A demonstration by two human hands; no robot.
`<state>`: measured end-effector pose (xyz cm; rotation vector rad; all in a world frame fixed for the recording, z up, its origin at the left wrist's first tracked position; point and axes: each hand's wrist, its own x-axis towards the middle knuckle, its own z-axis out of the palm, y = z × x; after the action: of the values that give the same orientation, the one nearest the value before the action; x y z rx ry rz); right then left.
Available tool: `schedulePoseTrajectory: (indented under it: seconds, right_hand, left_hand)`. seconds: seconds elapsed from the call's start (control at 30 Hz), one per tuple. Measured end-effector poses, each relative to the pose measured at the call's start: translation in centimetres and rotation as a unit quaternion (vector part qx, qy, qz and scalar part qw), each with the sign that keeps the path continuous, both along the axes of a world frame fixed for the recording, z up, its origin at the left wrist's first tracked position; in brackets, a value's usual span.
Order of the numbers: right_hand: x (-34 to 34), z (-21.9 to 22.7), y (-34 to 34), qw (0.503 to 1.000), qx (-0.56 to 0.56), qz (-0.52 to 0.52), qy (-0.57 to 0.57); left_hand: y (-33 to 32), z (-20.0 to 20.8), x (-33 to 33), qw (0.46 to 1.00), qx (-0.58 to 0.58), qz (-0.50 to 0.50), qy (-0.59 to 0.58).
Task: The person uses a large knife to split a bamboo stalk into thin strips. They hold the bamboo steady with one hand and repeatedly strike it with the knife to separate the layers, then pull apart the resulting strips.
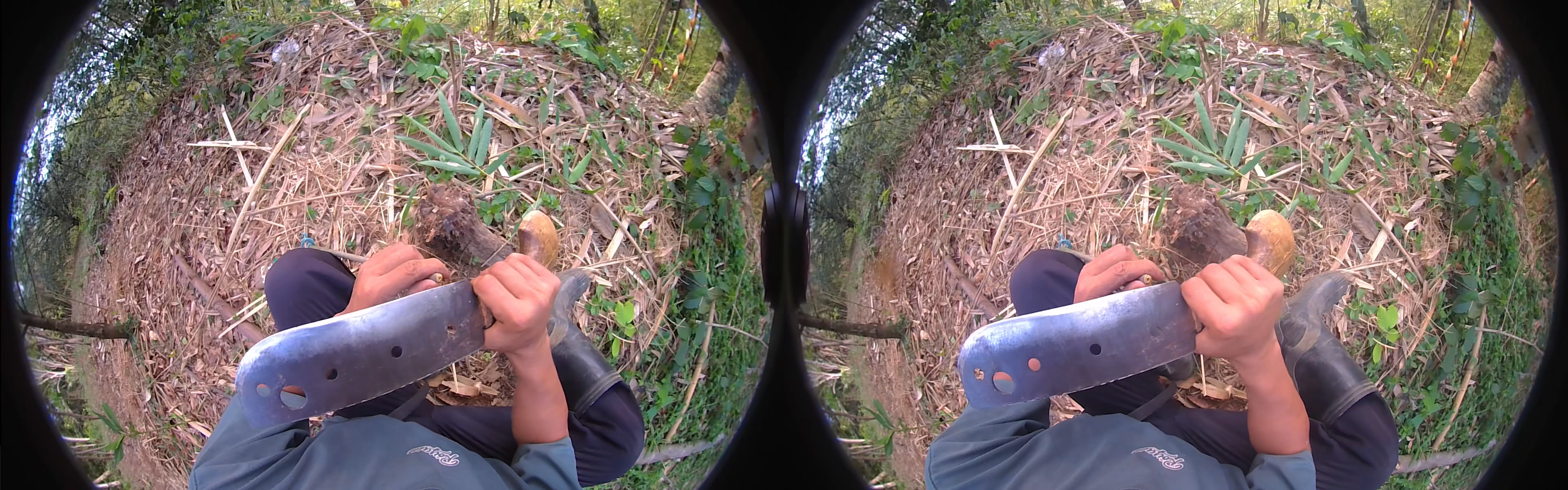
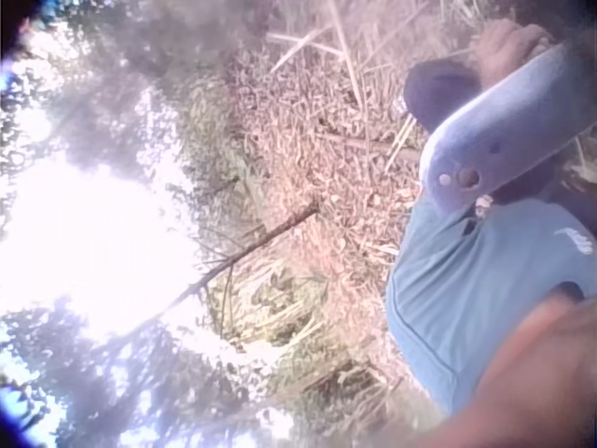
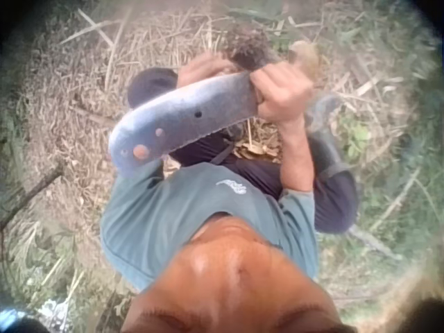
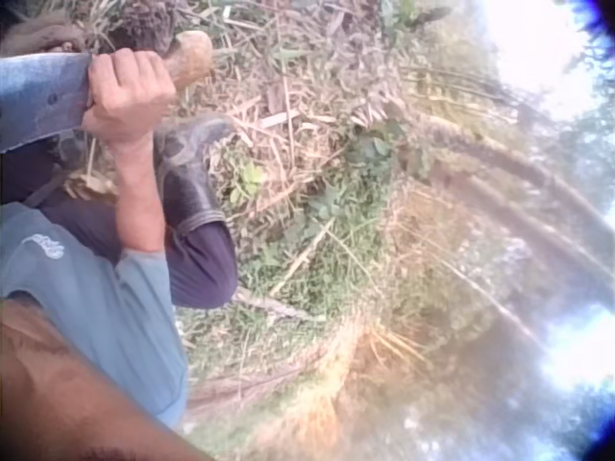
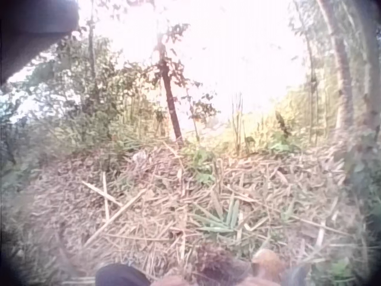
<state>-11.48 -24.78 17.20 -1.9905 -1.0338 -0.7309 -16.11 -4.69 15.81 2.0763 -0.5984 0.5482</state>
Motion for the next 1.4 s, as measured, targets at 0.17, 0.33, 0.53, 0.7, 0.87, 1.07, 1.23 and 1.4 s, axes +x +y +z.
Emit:
schedulePoseTrajectory:
  seconds: [0.17, 0.33, 0.53, 0.7, 0.87, 1.07, 1.23, 1.4]
  right_hand:
    - [-0.4, -0.3, 0.3, 1.0, -0.013, 0.005, 0.002]
    - [-0.5, 0.0, 0.6, 1.0, -0.026, 0.001, 0.003]
    - [-0.5, -0.2, 0.5, 0.999, -0.033, 0.003, 0.003]
    - [-0.7, 0.1, 0.5, 0.999, -0.052, -0.008, 0.004]
    - [-0.8, 0.3, 0.3, 0.998, -0.053, -0.013, 0.01]
    - [-0.9, 0.1, 0.2, 0.998, -0.043, -0.033, 0.013]
    - [1.2, -2.2, -1.5, 0.992, -0.033, -0.118, 0.027]
    - [6.7, -6.0, -9.4, 0.895, 0.023, -0.4, 0.196]
  left_hand:
    - [-0.2, 0.3, 0.1, 1.0, -0.003, -0.008, 0.014]
    - [-0.2, 0.5, -0.1, 1.0, -0.004, -0.007, 0.004]
    - [0.0, 0.5, 0.0, 1.0, 0.005, -0.015, -0.006]
    - [0.2, 0.0, 0.1, 1.0, 0.003, -0.022, -0.016]
    - [0.0, -0.1, 0.1, 0.999, -0.005, -0.025, -0.021]
    - [0.1, 0.3, -0.1, 0.999, -0.005, -0.039, 0.008]
    - [0.0, 1.7, -1.6, 0.992, 0.043, -0.119, -0.026]
    - [0.4, 0.3, -2.1, 0.998, -0.022, -0.054, 0.021]
